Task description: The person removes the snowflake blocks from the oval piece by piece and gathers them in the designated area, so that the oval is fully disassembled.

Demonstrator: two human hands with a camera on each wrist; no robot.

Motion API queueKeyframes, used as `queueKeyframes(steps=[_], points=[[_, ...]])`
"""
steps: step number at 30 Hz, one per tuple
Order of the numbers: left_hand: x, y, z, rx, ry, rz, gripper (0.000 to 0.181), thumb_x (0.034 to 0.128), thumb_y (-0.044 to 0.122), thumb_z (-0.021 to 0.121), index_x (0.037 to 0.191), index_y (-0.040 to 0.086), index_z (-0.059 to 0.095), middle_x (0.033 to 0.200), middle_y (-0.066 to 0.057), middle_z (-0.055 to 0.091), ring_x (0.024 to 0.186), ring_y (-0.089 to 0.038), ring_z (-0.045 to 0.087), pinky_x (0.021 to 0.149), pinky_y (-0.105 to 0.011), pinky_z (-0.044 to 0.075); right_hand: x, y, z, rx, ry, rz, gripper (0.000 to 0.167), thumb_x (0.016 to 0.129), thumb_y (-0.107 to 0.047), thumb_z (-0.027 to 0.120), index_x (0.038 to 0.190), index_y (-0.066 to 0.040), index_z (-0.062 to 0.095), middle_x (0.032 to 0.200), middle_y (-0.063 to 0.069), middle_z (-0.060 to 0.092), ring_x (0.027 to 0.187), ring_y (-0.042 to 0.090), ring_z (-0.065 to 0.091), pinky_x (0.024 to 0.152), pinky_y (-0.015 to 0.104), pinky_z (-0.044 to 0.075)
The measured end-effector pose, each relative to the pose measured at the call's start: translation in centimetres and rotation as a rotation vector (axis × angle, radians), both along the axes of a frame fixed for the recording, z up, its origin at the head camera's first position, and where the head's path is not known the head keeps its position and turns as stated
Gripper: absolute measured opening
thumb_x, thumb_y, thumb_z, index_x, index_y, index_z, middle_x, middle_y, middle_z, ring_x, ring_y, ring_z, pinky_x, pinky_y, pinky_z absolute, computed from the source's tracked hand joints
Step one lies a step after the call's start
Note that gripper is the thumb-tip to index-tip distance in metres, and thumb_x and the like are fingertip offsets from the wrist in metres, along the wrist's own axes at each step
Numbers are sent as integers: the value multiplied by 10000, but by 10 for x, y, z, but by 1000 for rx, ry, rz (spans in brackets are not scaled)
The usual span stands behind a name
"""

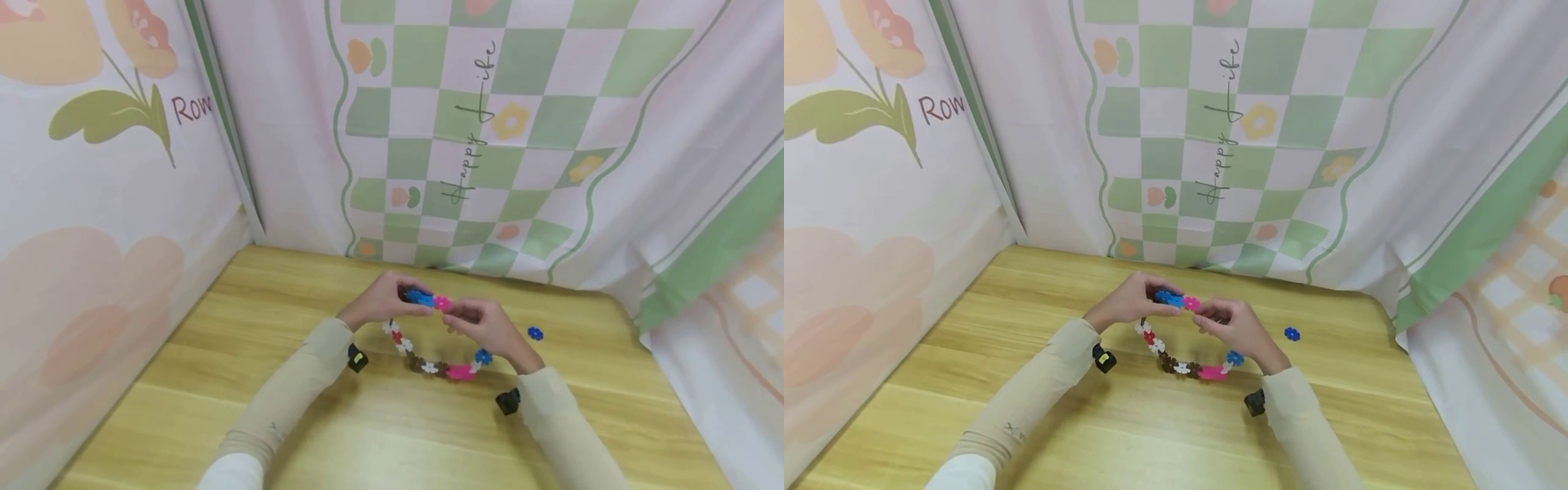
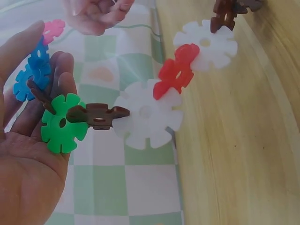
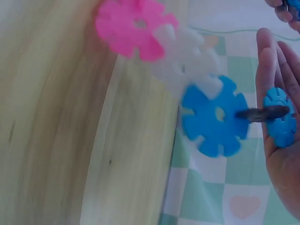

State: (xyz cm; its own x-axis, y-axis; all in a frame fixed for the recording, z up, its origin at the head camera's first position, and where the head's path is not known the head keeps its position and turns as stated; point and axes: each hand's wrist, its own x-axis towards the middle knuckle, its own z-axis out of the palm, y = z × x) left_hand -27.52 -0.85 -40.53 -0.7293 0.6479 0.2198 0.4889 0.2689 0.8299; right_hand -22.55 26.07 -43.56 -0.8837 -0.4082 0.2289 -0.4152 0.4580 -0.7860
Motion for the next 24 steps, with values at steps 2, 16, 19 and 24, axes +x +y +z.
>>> queueKeyframes(steps=[2,16,19,24], points=[[1,1,1,-3,10,-6,330,922,305,846,1196,131,784,1076,-25,780,853,-124,699,770,-255,606,1,3,3,31,9,-11,270,1038,-263,704,1211,-64,757,1062,162,795,915,355,768,803,281,643],[4,4,5,4,20,-5,327,918,315,849,1194,150,787,1088,-24,781,847,-121,690,759,-247,597,6,0,41,133,616,34,449,802,-56,905,1222,-57,745,1168,106,780,1044,257,753,1006,150,549],[4,4,6,6,24,1,329,923,301,845,1201,135,783,1082,-31,783,835,-115,688,748,-240,593,3,-4,40,204,812,75,520,741,-32,928,1219,6,728,1169,138,765,1047,306,750,1042,169,543],[3,3,4,16,11,9,321,927,290,841,1192,118,785,1054,-39,788,799,-106,681,716,-227,585,-2,-12,36,262,950,97,534,712,-41,946,1187,56,723,1153,169,754,1045,320,747,967,343,617]])
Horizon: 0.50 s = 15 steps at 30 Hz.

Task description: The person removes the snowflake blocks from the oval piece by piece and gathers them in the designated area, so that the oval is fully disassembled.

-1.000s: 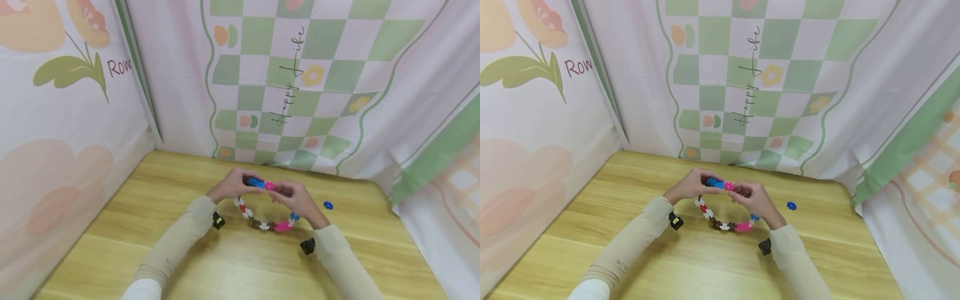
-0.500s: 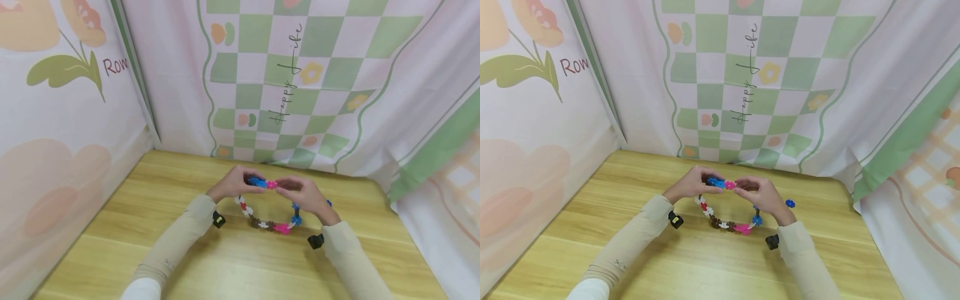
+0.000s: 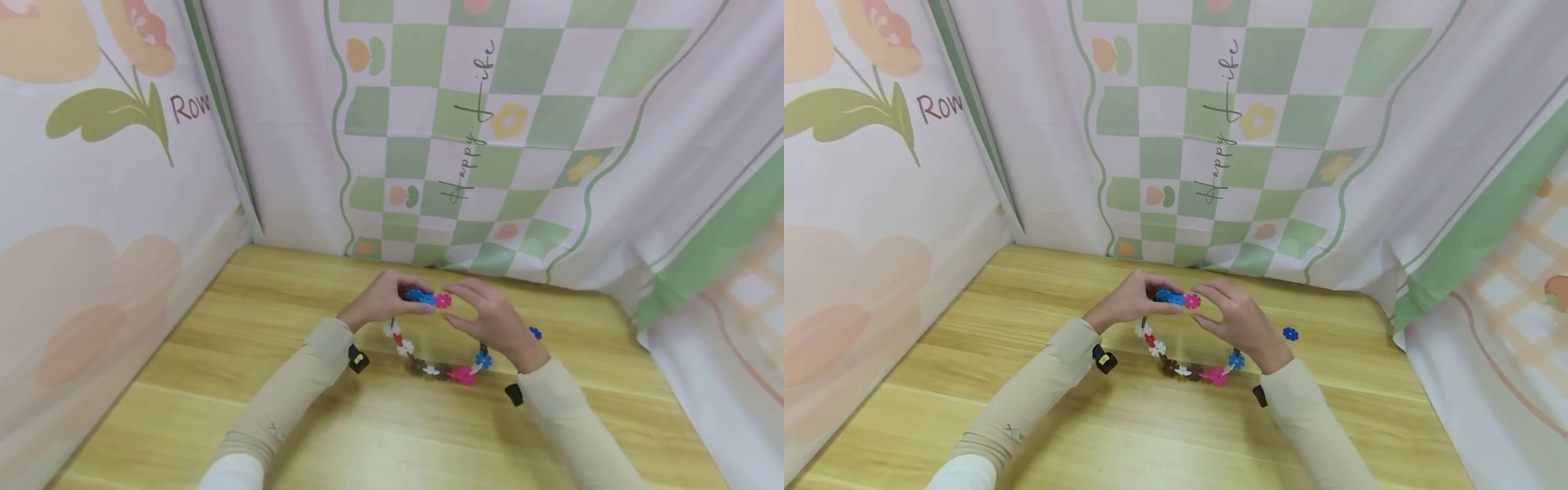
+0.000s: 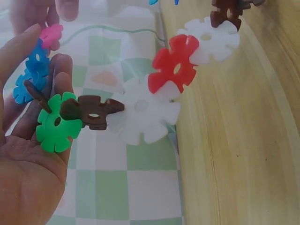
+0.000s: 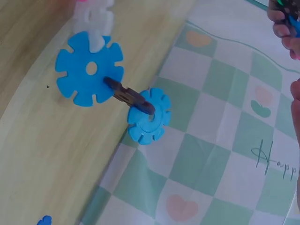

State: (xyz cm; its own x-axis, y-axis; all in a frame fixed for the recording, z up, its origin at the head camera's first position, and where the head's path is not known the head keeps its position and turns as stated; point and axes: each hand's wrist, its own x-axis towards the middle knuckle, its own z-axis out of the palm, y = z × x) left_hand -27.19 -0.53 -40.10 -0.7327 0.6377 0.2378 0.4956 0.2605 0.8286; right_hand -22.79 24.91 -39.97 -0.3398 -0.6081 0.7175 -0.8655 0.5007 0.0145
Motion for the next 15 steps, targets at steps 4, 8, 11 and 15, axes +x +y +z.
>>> queueKeyframes(steps=[4,8,11,15], points=[[-1,0,-1,5,-15,4,316,926,298,842,1179,116,791,1027,-34,792,776,-98,675,701,-220,580,-3,-4,-3,19,60,-9,554,671,-36,971,1161,55,729,1125,169,750,1018,307,744,889,406,639],[-2,0,-1,10,-17,2,308,926,299,841,1165,109,797,990,-32,794,745,-91,660,678,-208,563,-3,-6,-5,25,82,-25,557,654,-13,974,1149,49,728,1107,170,743,995,303,739,859,405,647],[-2,1,-1,15,-17,-2,303,927,301,839,1155,104,800,975,-31,793,737,-88,655,673,-204,556,-1,-8,-3,34,79,-33,494,683,-3,956,1125,42,738,1093,167,743,984,299,741,855,394,650],[-2,0,-1,24,-19,-9,292,927,293,839,1144,102,800,980,-32,794,745,-87,666,683,-206,566,-1,-8,-1,58,80,-40,419,723,-13,937,1098,32,753,1076,161,751,973,284,751,853,372,653]])
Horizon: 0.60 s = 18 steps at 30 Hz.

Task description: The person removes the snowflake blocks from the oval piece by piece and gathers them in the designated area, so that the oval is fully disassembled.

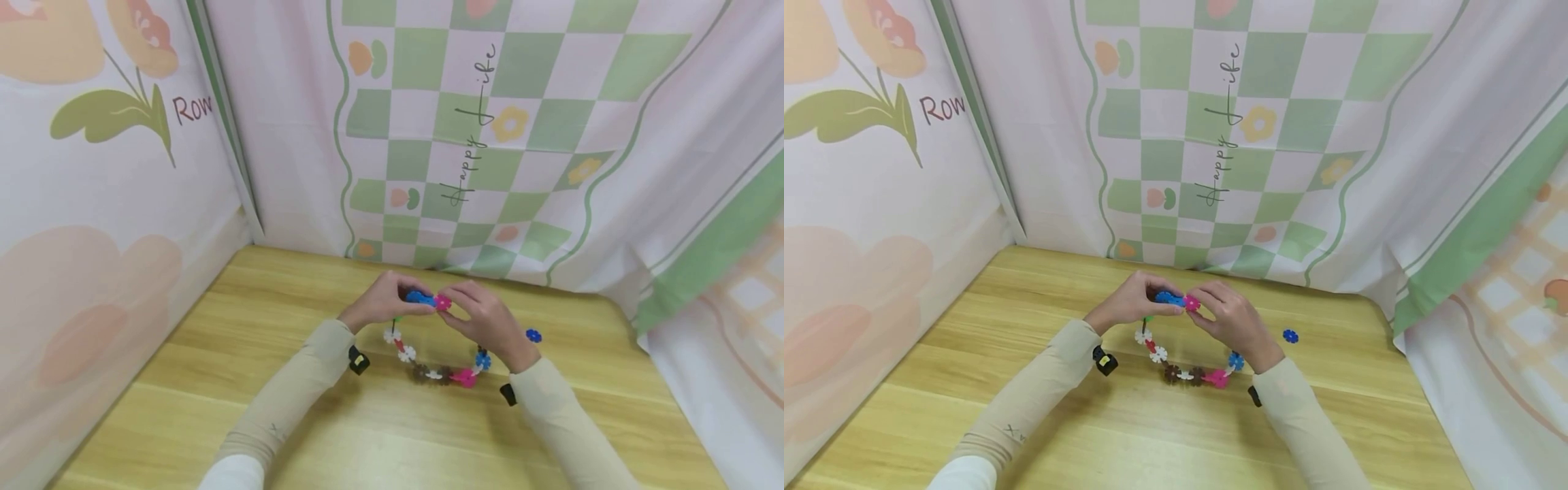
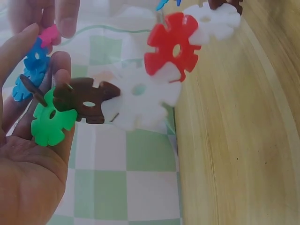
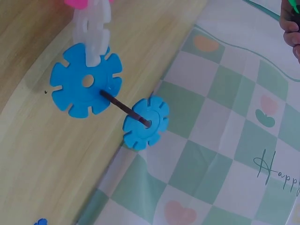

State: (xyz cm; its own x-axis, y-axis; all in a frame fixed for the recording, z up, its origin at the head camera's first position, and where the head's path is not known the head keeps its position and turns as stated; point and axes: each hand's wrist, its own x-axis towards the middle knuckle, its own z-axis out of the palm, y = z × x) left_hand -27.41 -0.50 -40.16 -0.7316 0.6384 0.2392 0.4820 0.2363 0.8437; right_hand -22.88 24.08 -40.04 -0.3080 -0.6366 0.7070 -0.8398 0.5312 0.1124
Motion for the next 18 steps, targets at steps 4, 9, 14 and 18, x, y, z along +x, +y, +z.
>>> queueKeyframes(steps=[4,9,14,18], points=[[1,0,-1,10,-6,-5,285,926,279,840,1137,92,799,976,-40,794,735,-85,663,676,-207,565,0,-1,1,6,10,7,409,716,-3,938,1083,29,761,1055,156,758,948,278,757,834,365,657],[1,1,-1,8,2,0,282,920,280,846,1125,91,801,955,-36,791,722,-93,652,662,-208,559,-1,0,1,-5,44,29,438,670,28,947,1069,26,766,1012,149,763,894,270,759,782,364,660],[-1,2,-3,7,6,-12,283,921,292,846,1121,96,806,969,-33,796,744,-105,673,682,-224,575,-2,4,1,11,51,38,424,686,23,935,1077,15,771,1015,145,768,890,266,767,776,356,659],[-2,-1,-4,18,-19,12,273,916,309,849,1107,116,812,980,-31,799,764,-119,681,693,-236,581,-3,11,4,-1,75,12,342,741,-5,908,1051,37,769,999,160,764,874,282,761,767,370,658]])
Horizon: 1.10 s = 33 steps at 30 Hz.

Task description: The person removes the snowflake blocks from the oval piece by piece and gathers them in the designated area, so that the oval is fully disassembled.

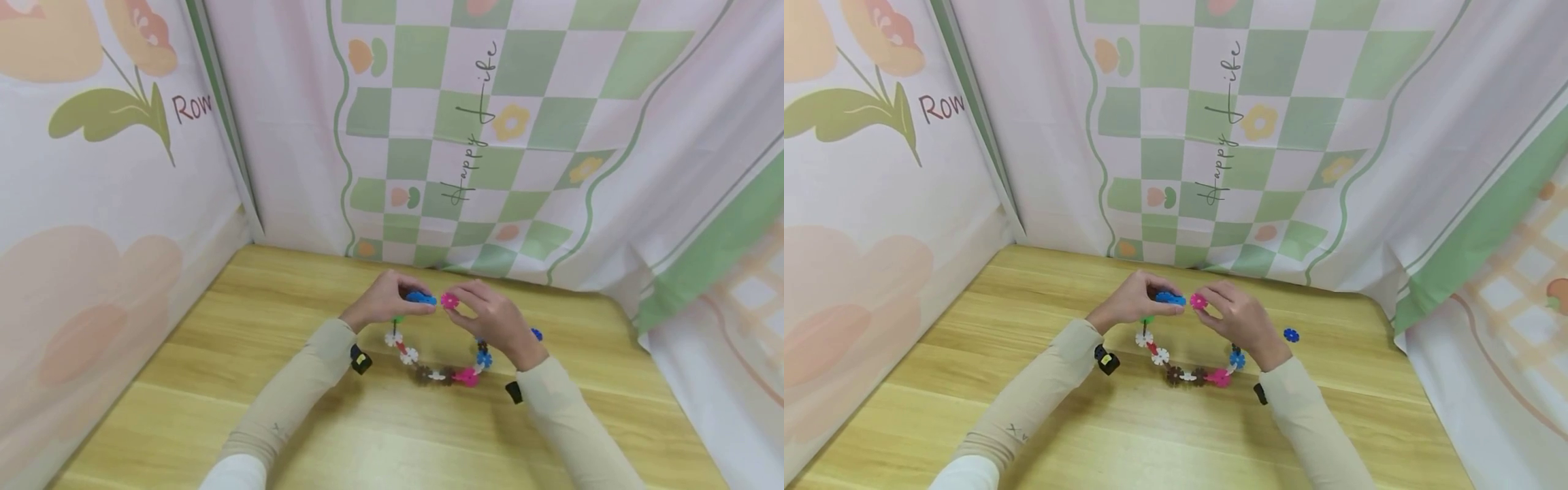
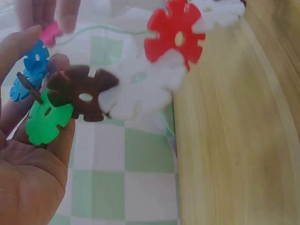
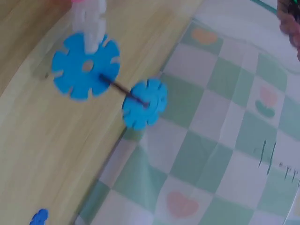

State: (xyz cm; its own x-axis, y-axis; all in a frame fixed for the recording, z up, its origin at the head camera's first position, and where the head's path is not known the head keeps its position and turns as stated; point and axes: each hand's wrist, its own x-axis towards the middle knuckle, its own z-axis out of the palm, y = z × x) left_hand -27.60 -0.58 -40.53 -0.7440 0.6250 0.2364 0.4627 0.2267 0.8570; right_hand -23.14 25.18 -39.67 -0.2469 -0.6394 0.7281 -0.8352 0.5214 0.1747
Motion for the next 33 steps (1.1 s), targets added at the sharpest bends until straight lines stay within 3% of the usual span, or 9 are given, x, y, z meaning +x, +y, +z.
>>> queueKeyframes(steps=[7,11,15,18,24,28,33], points=[[-2,-10,-3,12,-56,49,271,903,289,865,1113,127,809,1005,-32,789,792,-122,664,702,-229,567,-4,32,5,-84,-1,-54,242,870,-107,810,1060,40,781,993,165,783,857,296,759,747,420,634],[-2,-12,-4,6,-54,40,276,906,297,862,1120,130,809,1011,-35,791,796,-119,666,704,-230,568,-1,59,2,-122,-32,-87,269,920,-208,744,1055,21,790,977,147,793,812,280,754,767,326,624],[-2,-13,-3,-2,-45,36,275,901,300,866,1115,137,809,1018,-27,788,817,-125,679,726,-243,582,6,94,-5,-151,-152,-160,265,802,-140,843,1032,-16,795,942,96,793,786,256,736,864,93,537],[-2,-14,-3,-4,-43,34,276,899,300,868,1115,138,808,1024,-26,786,830,-133,683,737,-248,587,13,119,-13,-149,-280,-263,349,700,-44,906,1031,-38,795,927,63,791,795,229,727,862,27,477],[-2,-13,-2,4,-56,23,291,895,300,872,1126,135,805,1034,-34,782,828,-138,671,725,-241,575,25,164,-30,-115,-562,-475,326,792,-104,912,1088,-43,791,974,90,810,849,189,745,804,158,559],[-3,-12,-3,4,-60,20,301,894,299,872,1132,129,802,1042,-33,781,834,-134,672,729,-240,576,26,186,-42,-95,-701,-551,319,840,-159,896,1089,5,781,992,153,805,851,239,758,773,287,623],[-3,-11,-3,3,-60,21,299,898,291,869,1137,125,800,1050,-31,783,848,-130,682,745,-244,586,28,205,-57,-60,-851,-641,379,895,-257,863,1137,19,765,1015,164,802,867,254,757,762,311,634]])
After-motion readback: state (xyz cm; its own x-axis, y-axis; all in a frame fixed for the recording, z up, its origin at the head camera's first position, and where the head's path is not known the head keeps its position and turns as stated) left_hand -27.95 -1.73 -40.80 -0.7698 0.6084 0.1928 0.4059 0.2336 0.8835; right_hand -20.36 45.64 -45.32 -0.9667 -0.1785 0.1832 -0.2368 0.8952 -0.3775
